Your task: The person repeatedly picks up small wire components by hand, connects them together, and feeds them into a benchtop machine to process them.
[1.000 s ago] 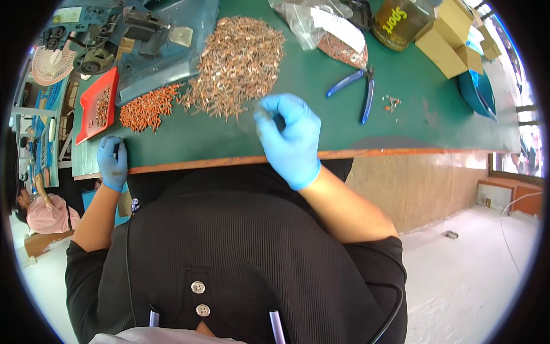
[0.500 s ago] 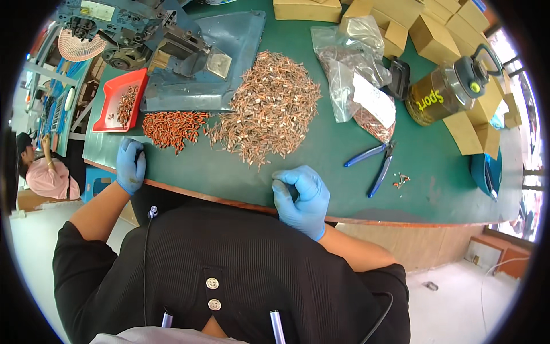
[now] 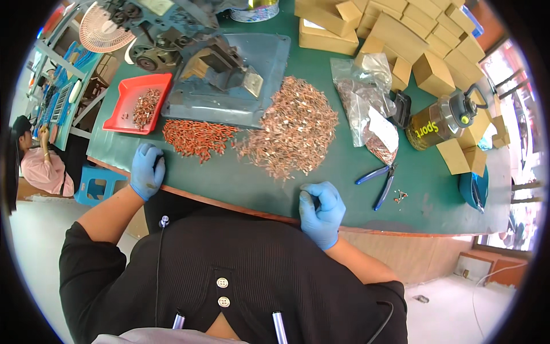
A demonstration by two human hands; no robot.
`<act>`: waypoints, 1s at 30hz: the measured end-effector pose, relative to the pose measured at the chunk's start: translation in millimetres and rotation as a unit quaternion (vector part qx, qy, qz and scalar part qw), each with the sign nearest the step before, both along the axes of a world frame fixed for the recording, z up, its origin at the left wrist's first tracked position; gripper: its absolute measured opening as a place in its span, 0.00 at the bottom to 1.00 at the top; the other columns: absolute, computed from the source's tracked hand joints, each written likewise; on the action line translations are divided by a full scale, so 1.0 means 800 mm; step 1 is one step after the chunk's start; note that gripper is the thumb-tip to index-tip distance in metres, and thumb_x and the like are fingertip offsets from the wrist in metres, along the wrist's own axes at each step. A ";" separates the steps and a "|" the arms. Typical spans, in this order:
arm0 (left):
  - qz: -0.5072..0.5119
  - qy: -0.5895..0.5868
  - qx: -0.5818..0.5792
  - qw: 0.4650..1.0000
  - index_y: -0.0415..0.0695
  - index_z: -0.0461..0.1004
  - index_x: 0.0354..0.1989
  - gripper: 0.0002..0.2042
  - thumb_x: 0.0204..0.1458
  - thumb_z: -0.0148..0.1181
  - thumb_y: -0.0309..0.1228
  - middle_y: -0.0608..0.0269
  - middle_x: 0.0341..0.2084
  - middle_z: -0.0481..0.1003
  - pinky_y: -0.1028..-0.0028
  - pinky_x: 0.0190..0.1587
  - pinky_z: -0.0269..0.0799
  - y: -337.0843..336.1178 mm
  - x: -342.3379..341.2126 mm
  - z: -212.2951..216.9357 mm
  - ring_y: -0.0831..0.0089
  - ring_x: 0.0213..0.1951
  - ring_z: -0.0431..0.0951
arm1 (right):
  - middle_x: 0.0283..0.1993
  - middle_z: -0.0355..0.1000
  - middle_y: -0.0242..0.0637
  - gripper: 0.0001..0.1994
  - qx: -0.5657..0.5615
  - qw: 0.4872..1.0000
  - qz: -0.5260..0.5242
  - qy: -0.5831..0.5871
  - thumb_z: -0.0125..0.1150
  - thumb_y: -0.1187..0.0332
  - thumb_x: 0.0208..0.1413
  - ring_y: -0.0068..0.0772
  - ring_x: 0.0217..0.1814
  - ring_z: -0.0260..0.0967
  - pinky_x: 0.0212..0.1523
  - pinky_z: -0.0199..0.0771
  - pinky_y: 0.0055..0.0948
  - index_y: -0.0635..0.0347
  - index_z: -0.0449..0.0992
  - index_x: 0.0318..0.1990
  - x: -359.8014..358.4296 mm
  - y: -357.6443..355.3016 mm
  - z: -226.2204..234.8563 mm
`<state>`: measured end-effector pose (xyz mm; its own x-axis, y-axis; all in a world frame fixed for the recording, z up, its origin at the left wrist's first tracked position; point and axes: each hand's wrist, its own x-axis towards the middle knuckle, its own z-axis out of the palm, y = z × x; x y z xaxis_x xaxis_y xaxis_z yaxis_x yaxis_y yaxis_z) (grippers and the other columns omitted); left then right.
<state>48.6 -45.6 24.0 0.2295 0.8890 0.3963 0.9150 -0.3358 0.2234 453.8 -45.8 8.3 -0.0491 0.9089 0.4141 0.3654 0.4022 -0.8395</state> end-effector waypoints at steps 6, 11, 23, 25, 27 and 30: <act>-0.011 -0.022 0.030 0.999 0.40 0.67 0.29 0.07 0.41 0.57 0.20 0.50 0.26 0.67 0.57 0.33 0.65 -0.015 -0.078 0.011 0.49 0.31 0.68 | 0.23 0.64 0.35 0.05 0.025 0.993 -0.052 -0.099 0.59 0.81 0.47 0.29 0.23 0.60 0.25 0.61 0.27 0.61 0.71 0.30 -0.099 -0.016 0.015; -0.045 -0.052 0.029 0.997 0.42 0.69 0.28 0.06 0.41 0.59 0.23 0.53 0.25 0.69 0.59 0.32 0.67 -0.021 -0.130 0.007 0.52 0.29 0.69 | 0.21 0.58 0.38 0.07 -0.025 0.973 -0.152 -0.172 0.61 0.77 0.48 0.34 0.22 0.55 0.24 0.57 0.32 0.60 0.66 0.27 -0.148 -0.040 0.002; 0.460 0.078 -0.007 0.885 0.41 0.67 0.52 0.20 0.54 0.55 0.40 0.44 0.47 0.71 0.58 0.50 0.69 0.121 -0.592 -0.007 0.49 0.50 0.71 | 0.19 0.53 0.38 0.14 -0.005 0.921 -0.241 -0.305 0.60 0.72 0.53 0.35 0.19 0.48 0.21 0.52 0.36 0.61 0.61 0.23 -0.303 0.016 -0.044; 0.492 0.092 -0.101 0.860 0.41 0.65 0.54 0.25 0.57 0.49 0.49 0.41 0.49 0.70 0.57 0.50 0.69 0.146 -0.644 -0.049 0.44 0.49 0.71 | 0.18 0.54 0.39 0.13 -0.033 0.906 -0.254 -0.336 0.60 0.71 0.54 0.37 0.19 0.49 0.21 0.53 0.37 0.61 0.60 0.24 -0.311 0.032 -0.045; 0.490 0.048 -0.157 0.856 0.40 0.65 0.52 0.27 0.58 0.44 0.53 0.38 0.44 0.72 0.53 0.47 0.69 0.164 -0.676 -0.083 0.41 0.44 0.73 | 0.19 0.54 0.40 0.13 -0.049 0.896 -0.265 -0.352 0.60 0.71 0.54 0.38 0.19 0.50 0.21 0.53 0.37 0.61 0.61 0.25 -0.317 0.050 -0.054; 0.453 0.026 -0.116 0.884 0.38 0.68 0.40 0.24 0.59 0.44 0.52 0.36 0.35 0.74 0.50 0.39 0.68 0.181 -0.695 -0.098 0.39 0.38 0.74 | 0.19 0.56 0.41 0.13 -0.078 0.880 -0.287 -0.370 0.59 0.69 0.56 0.40 0.20 0.51 0.23 0.54 0.39 0.61 0.61 0.26 -0.323 0.067 -0.067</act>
